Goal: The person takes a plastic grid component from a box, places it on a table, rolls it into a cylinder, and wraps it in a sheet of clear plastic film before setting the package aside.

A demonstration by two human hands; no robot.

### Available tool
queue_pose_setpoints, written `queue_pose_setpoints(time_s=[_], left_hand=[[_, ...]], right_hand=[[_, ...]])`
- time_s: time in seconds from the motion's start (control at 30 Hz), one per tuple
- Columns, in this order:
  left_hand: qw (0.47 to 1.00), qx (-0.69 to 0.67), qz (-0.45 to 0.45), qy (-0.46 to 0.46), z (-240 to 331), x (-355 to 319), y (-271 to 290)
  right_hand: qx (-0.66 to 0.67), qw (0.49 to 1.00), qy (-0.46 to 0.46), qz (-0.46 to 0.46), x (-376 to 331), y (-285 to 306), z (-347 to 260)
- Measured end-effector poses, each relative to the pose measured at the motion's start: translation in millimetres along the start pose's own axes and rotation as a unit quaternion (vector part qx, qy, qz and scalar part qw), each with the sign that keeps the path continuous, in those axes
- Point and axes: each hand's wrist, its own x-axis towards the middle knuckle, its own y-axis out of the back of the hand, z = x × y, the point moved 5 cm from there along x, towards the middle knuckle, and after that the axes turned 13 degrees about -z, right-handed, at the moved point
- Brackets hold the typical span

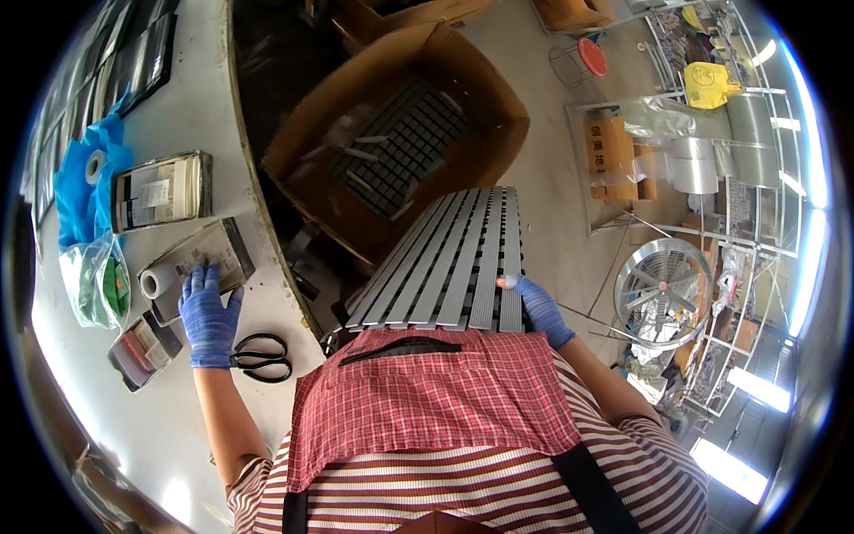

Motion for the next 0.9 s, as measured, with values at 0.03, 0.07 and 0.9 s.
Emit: queue_pose_setpoints(time_s=[0.03,0.07,0.9], left_hand=[[1.0,0.007,0.009,0.001,-2.3,-0.8,-1.7],[1.0,0.007,0.008,0.0,-1.7,-1.3,-6.5],[0.996,-0.022,0.081,-0.037,2.4,-8.6,0.6]], right_hand=[[-0.008,1.0,0.002,-0.011,1.8,0.6,0.7],[-0.007,1.0,0.001,-0.01,-1.5,-0.1,0.9],[-0.053,0.993,0.002,0.104,-17.8,-19.7,-14.2]])
